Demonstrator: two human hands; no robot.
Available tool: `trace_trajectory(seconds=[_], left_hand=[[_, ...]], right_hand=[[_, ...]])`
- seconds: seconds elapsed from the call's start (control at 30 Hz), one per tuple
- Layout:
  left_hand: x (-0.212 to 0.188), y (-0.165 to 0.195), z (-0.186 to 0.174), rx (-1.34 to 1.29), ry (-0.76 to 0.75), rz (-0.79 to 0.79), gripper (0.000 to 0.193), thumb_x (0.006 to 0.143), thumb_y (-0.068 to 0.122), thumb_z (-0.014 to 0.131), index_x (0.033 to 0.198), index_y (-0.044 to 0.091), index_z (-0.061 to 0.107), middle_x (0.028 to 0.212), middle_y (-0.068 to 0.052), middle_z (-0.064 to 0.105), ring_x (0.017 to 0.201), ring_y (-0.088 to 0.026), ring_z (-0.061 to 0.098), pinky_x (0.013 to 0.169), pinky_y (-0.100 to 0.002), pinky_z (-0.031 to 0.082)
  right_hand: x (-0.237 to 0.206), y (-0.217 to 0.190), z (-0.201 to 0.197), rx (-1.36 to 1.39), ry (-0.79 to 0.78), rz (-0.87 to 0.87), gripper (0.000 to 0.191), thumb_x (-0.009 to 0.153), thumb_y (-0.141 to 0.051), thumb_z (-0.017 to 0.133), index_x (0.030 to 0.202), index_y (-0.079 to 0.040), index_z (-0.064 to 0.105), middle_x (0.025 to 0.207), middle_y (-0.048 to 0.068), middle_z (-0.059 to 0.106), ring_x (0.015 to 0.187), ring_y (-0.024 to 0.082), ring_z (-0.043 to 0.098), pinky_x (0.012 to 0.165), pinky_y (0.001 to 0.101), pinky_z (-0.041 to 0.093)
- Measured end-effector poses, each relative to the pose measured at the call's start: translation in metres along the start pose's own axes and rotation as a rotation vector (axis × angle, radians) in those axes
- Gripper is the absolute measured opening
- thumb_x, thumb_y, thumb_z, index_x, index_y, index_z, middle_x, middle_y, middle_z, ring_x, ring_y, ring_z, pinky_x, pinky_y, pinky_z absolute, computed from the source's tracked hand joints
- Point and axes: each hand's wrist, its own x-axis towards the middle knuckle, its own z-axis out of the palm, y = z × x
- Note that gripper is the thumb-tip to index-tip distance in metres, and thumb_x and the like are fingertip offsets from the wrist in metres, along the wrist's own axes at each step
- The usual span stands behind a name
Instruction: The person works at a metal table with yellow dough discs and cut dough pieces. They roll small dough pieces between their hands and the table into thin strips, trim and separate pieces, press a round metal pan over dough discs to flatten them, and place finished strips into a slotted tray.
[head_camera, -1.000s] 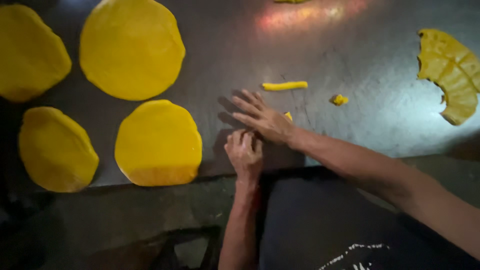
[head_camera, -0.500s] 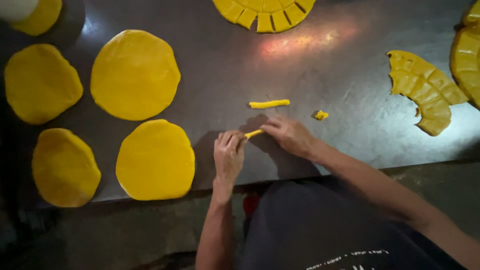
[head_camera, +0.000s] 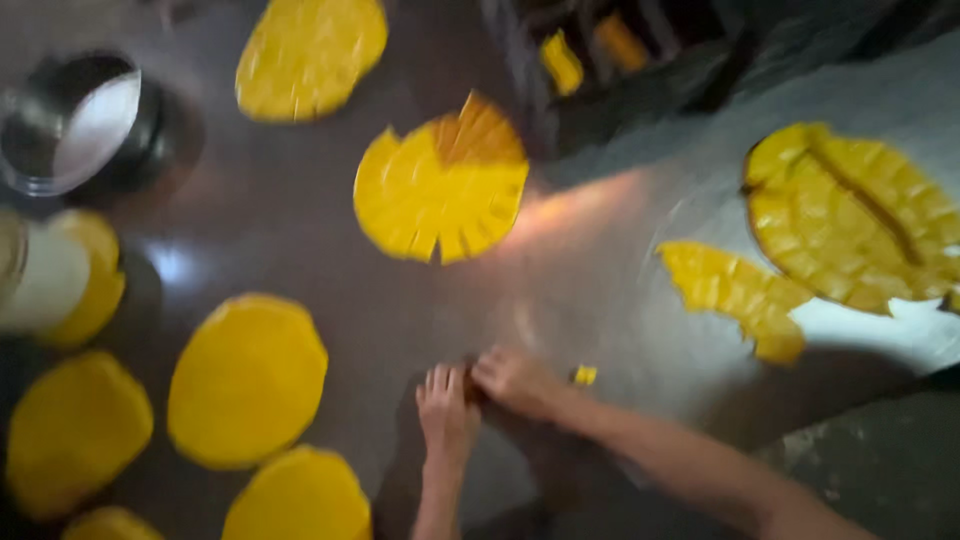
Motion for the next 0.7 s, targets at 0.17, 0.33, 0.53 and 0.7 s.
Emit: trace_trajectory(seconds=[0.17,0.33,0.53,0.7], left_hand=[[-0.01,0.007,0.025,-0.048,0.091,-0.043,0.058,0.069,0.019,0.075,0.124,0.005,0.063,0.118,-0.018,0.065,0.109,-0.037,0.062,0.09,-0.049,0.048],[-0.036,-0.013,0.072,0.133,0.246,0.084,0.066,0.076,0.037,0.074,0.127,-0.002,0.061,0.126,-0.022,0.064,0.105,-0.036,0.069,0.087,-0.048,0.056],[-0.018,-0.038,0.111,0.077,0.47,0.144,0.06,0.076,0.05,0.071,0.114,0.004,0.07,0.115,-0.017,0.069,0.085,-0.032,0.071,0.079,-0.041,0.055],[-0.027,-0.028,0.086,0.251,0.183,0.04,0.051,0.074,0.044,0.075,0.11,0.007,0.075,0.118,-0.017,0.072,0.091,-0.029,0.068,0.084,-0.045,0.055]], right_hand=[[0.001,0.03,-0.011,0.439,-0.033,0.301,0.031,0.082,-0.004,0.071,0.113,0.0,0.071,0.1,0.018,0.069,0.096,0.034,0.066,0.085,0.0427,0.054],[0.014,0.128,-0.104,1.258,0.129,0.939,0.031,0.086,-0.011,0.075,0.117,-0.008,0.072,0.097,0.002,0.073,0.085,0.012,0.07,0.077,0.0277,0.058],[0.023,0.244,-0.283,0.029,0.901,0.495,0.03,0.099,-0.005,0.079,0.126,-0.003,0.065,0.11,0.007,0.067,0.088,0.012,0.067,0.076,0.0245,0.059],[0.07,0.321,-0.33,-0.413,0.995,0.439,0.031,0.107,0.004,0.071,0.136,0.0,0.06,0.113,0.013,0.064,0.099,0.025,0.068,0.079,0.0326,0.057]])
